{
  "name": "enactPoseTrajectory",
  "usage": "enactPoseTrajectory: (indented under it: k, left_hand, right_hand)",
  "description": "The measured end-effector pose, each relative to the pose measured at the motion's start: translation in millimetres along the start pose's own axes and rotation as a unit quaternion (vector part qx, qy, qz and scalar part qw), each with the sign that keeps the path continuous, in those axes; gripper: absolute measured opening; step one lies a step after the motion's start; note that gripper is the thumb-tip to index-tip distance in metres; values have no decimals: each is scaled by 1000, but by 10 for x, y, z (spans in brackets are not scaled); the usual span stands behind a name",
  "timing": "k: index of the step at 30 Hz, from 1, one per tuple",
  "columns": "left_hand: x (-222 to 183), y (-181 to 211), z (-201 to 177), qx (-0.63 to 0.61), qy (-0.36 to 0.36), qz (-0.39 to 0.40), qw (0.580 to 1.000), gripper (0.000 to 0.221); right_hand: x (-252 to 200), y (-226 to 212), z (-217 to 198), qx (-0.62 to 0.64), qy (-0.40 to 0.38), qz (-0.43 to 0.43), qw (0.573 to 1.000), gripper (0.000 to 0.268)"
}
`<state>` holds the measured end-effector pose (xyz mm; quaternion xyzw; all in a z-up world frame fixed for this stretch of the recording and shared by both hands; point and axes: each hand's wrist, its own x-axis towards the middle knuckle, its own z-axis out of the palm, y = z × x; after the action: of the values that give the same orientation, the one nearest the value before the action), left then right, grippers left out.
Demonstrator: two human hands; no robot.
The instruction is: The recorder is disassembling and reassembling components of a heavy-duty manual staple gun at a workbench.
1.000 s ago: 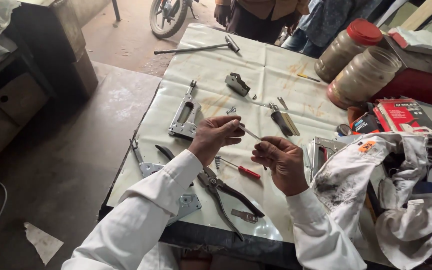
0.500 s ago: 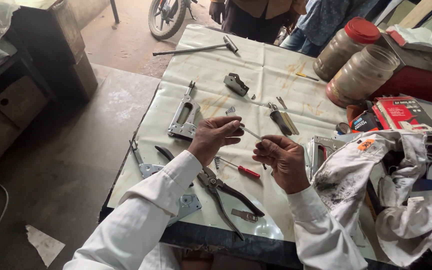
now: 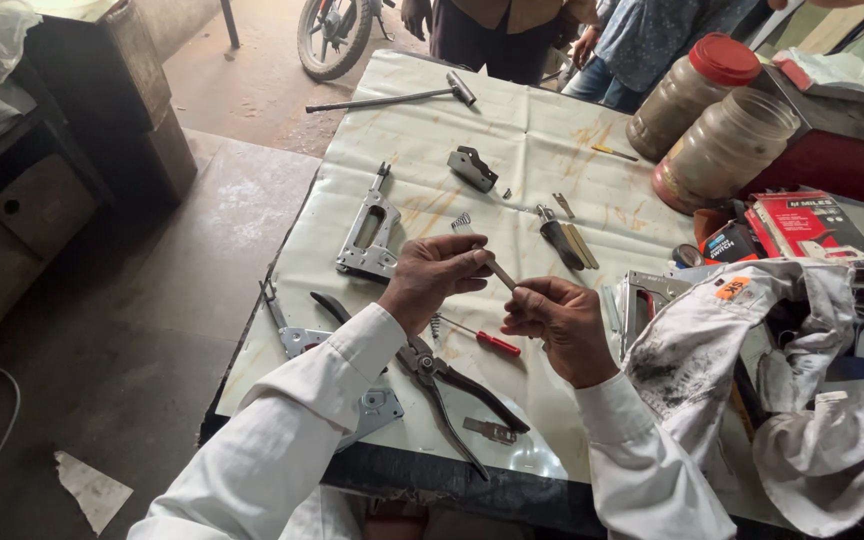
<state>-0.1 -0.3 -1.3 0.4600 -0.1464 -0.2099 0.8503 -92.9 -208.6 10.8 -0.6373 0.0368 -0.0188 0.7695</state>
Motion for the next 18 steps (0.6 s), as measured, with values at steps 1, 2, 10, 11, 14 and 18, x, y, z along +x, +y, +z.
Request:
enactPoseTrajectory:
  k: [1,2,10,11,14,18]
  left_hand:
    - [17,-28,-11,0,0,0,1000,38]
    - [34,-56,-23,2,-1,5,1000,37]
    - [-4,-21,17,37,27,5,999,32]
    - [-4,-21,16,44,31,4,999,31]
    - [-17,-7,26,56,36,6,998,30]
    - [-13,-15,31,65,38,16,997,29]
  right_hand:
    - [-2,0,1,0,0,0,1000,23]
    - [-3,0,3,-1,3,0,1000,22]
    - [3,22,18,-21,20,8,1000,21]
    - [0,17,24,-30,14,11,999,21]
    - [-7,17,41,-44,4,19,999,20]
    - [3,45,39,-40,3,18,999,21]
